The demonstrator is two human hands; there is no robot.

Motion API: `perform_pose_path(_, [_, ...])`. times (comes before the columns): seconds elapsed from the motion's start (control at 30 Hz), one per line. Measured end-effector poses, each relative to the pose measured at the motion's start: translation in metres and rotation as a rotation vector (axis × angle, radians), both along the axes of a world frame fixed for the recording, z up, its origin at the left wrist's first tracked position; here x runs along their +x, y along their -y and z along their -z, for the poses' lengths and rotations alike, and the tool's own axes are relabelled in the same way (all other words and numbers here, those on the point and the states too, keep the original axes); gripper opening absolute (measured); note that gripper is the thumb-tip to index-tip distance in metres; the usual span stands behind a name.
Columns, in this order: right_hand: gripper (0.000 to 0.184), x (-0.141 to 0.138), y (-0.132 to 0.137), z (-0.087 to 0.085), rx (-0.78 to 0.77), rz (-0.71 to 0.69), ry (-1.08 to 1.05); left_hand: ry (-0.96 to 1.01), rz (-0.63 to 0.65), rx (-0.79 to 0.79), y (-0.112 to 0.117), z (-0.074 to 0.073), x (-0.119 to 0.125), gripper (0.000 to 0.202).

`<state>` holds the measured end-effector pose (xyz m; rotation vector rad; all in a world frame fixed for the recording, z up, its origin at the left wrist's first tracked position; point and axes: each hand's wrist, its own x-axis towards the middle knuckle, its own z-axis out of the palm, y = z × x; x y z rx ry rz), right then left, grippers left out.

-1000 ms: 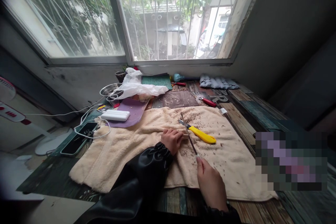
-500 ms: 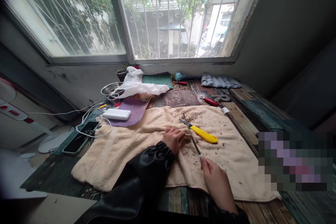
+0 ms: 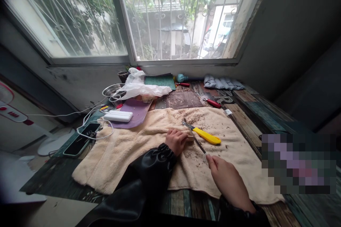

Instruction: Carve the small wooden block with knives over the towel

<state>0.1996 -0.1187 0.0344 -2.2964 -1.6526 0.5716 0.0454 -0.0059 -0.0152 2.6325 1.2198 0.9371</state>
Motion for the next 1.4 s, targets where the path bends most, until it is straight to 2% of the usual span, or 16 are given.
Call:
perform_pose_path(0.23, [0.042,0.002,-0.003,-0.006,-0.003,-0.025,0.01,0.011,0.004,0.032,-0.001,0.002,-0.001,0.018])
perform_pose_path(0.5, [0.039,-0.016,0.005,0.009,0.061,0.065,0.056,0.01,-0.059,0.059,0.003,-0.001,-0.003,0.019])
perform_pose_path(0.67, [0.04,-0.013,0.008,0.018,0.009,0.033,0.001,-0.032,-0.05,0.032,0.003,0.0,-0.004,0.017])
perform_pose_path(0.83, [0.041,-0.017,0.014,0.023,-0.016,0.06,-0.001,-0.069,-0.033,0.011,0.002,0.003,-0.002,0.014])
perform_pose_path(0.93, [0.041,-0.018,0.018,0.024,0.01,0.089,0.06,-0.085,-0.054,-0.01,0.003,0.0,-0.003,0.012])
perform_pose_path(1.07, [0.04,-0.013,0.022,0.025,0.051,0.139,0.151,-0.085,-0.087,-0.064,0.005,-0.008,-0.009,0.019])
perform_pose_path(1.27, [0.036,-0.012,0.027,0.028,0.128,0.123,0.194,-0.072,-0.005,-0.134,0.006,-0.014,-0.011,0.019])
perform_pose_path(1.4, [0.035,-0.015,0.03,0.027,0.179,0.138,0.199,0.029,0.029,-0.228,0.006,-0.012,-0.01,0.023])
